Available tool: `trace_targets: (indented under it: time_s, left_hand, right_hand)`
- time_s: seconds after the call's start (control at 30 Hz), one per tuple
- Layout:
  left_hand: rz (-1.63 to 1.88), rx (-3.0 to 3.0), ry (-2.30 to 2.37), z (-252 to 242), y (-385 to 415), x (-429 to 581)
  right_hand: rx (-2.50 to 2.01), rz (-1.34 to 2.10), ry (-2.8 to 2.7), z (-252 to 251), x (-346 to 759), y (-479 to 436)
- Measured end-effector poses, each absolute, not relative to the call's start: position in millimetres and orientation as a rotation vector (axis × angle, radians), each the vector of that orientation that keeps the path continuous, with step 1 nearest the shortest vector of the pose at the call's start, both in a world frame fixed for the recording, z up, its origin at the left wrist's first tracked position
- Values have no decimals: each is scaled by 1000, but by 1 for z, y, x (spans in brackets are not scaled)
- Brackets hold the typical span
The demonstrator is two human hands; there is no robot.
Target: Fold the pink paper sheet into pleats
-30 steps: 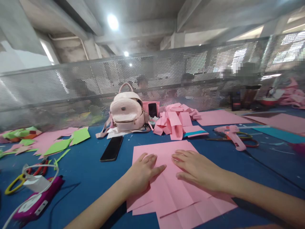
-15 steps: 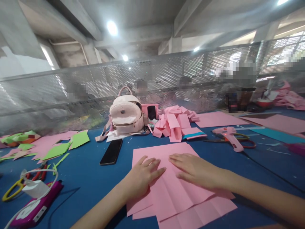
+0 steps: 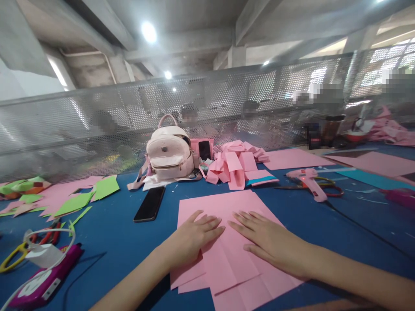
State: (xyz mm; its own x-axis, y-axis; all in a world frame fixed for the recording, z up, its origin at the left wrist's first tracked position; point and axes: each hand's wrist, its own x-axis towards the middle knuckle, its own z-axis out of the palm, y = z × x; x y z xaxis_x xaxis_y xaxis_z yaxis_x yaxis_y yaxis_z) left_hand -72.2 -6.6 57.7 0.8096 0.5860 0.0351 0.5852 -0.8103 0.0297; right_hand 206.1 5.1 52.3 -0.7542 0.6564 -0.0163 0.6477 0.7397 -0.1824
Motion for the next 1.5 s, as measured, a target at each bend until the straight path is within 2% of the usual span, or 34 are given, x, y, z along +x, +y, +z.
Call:
trace_targets:
  time_s: [0.2,0.37,0.7,0.8,1.0,1.33,1.5]
  left_hand:
    - [97,2964,949,58,-7,-71]
    - [81,2952,961,58,-6,-71]
    - [50,2957,967,61,-9,-71]
    - [76,2961,957,61,-10,-70]
    - [72,2962,956,58,-7,-71]
    - [74,2957,970,55,-6,-71]
    - [161,2937,949,58,-7,-72]
  right_hand:
    - [-1163,130,-2921,67,198,1]
    - [-1170,90,-2925,60,195,5]
    - [-1205,-355,-2863,52,213,-1]
    - [-1243,-310,-2862,56,215,0]
    - [-1065,68,-2859,50,212,15]
    - [-1193,-196,-2776,33,236,19]
    - [-1228,-308,-2748,40,241,20]
